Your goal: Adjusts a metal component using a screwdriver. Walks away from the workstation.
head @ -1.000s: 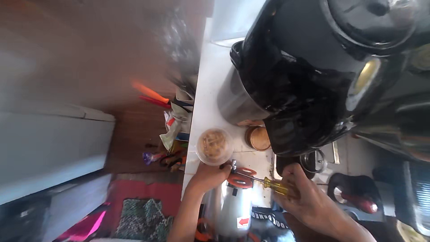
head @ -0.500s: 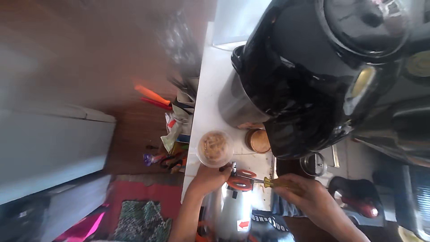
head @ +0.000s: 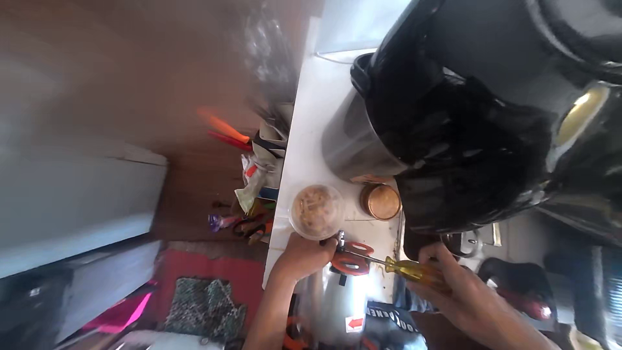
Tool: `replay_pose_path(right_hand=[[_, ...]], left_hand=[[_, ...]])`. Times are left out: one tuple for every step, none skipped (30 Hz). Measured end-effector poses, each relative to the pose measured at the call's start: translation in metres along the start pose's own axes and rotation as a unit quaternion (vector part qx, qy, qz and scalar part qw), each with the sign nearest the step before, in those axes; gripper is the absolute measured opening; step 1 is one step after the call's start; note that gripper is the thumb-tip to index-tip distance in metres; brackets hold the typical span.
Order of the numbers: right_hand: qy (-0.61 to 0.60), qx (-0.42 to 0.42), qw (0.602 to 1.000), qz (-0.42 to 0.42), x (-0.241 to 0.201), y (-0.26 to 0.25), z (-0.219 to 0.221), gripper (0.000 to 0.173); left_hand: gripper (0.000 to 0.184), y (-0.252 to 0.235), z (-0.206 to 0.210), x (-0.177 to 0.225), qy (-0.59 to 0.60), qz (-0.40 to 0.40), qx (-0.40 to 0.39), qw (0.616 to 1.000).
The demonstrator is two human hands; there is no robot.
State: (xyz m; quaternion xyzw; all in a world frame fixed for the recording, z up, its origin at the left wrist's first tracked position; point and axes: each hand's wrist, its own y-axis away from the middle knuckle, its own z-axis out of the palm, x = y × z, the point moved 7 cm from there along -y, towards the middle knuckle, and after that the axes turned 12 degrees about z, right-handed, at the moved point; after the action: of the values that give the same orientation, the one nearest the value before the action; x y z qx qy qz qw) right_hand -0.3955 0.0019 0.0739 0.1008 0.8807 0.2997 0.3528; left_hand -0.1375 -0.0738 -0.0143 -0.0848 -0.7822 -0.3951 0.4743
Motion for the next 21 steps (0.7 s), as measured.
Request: replay_pose_path(right_hand=[[-0.005, 0.019, 1.000, 0.001, 0.000, 0.001, -0.002, 0.049], [-0.009, 0.038, 0.999, 0.007, 0.000, 0.002, -0.003, 0.049], [-0.015, 0.057, 0.998, 0.014, -0.001, 0.003, -0.005, 0.049], [-0.021, 0.075, 0.997, 0.024, -0.001, 0.006, -0.006, 0.050], [-0.030, 0.099, 0.994, 0.030, -0.001, 0.009, -0.007, 0.050], [-0.043, 0.122, 0.991, 0.033, 0.000, 0.012, -0.007, 0.049], [-0.058, 0.142, 0.987, 0.037, 0.002, 0.015, -0.005, 0.047], [-0.069, 0.158, 0.984, 0.042, 0.002, 0.017, -0.003, 0.046], [-0.072, 0.171, 0.981, 0.051, 0.001, 0.018, -0.001, 0.044], [-0.066, 0.184, 0.979, 0.063, 0.000, 0.019, 0.000, 0.045], [-0.054, 0.197, 0.976, 0.074, -0.001, 0.019, 0.002, 0.046], [-0.043, 0.213, 0.973, 0.077, -0.003, 0.019, 0.003, 0.047], [-0.036, 0.227, 0.970, 0.075, -0.004, 0.018, 0.004, 0.047], [-0.039, 0.233, 0.969, 0.074, -0.005, 0.017, 0.006, 0.047], [-0.052, 0.232, 0.969, 0.072, -0.007, 0.016, 0.008, 0.047], [-0.071, 0.225, 0.970, 0.063, -0.007, 0.015, 0.009, 0.049], [-0.086, 0.216, 0.971, 0.053, -0.008, 0.016, 0.010, 0.055], [-0.096, 0.203, 0.974, 0.037, -0.008, 0.017, 0.010, 0.060], [-0.100, 0.182, 0.978, 0.021, -0.008, 0.018, 0.010, 0.061], [-0.097, 0.159, 0.982, 0.010, -0.005, 0.019, 0.010, 0.061], [-0.084, 0.137, 0.987, 0.001, -0.002, 0.021, 0.010, 0.057]], left_hand=[[0.030, 0.001, 0.000, -0.001, 0.002, -0.001, -0.001, 1.000], [0.031, 0.001, 0.001, -0.002, 0.004, -0.004, -0.003, 1.000], [0.031, 0.001, 0.000, -0.003, 0.006, -0.004, -0.005, 1.000], [0.032, 0.000, 0.000, -0.003, 0.009, 0.000, -0.002, 1.000], [0.031, 0.000, 0.001, -0.004, 0.013, 0.007, 0.004, 1.000], [0.031, -0.001, 0.001, -0.004, 0.015, 0.011, 0.008, 1.000], [0.031, -0.001, 0.001, -0.004, 0.019, 0.013, 0.008, 1.000], [0.031, 0.000, 0.001, -0.004, 0.022, 0.014, 0.010, 1.000], [0.030, 0.000, 0.001, -0.005, 0.025, 0.012, 0.013, 1.000], [0.029, 0.000, 0.000, -0.004, 0.027, 0.008, 0.013, 1.000], [0.029, 0.000, 0.000, -0.004, 0.028, 0.004, 0.009, 1.000], [0.029, -0.001, 0.001, -0.003, 0.026, 0.003, 0.008, 1.000], [0.029, -0.001, 0.000, -0.003, 0.027, 0.003, 0.007, 1.000], [0.028, -0.001, 0.001, -0.004, 0.029, 0.002, 0.007, 1.000], [0.028, -0.001, 0.001, -0.004, 0.031, 0.000, 0.009, 0.999], [0.028, -0.002, 0.000, -0.004, 0.032, 0.000, 0.010, 0.999], [0.028, -0.001, 0.000, -0.003, 0.030, -0.002, 0.010, 0.999], [0.029, 0.000, 0.000, -0.002, 0.027, -0.004, 0.009, 1.000], [0.029, 0.000, -0.002, 0.000, 0.023, -0.004, 0.010, 1.000], [0.028, 0.001, -0.002, 0.001, 0.021, -0.005, 0.009, 1.000], [0.028, 0.001, -0.002, 0.001, 0.022, -0.009, 0.008, 1.000]])
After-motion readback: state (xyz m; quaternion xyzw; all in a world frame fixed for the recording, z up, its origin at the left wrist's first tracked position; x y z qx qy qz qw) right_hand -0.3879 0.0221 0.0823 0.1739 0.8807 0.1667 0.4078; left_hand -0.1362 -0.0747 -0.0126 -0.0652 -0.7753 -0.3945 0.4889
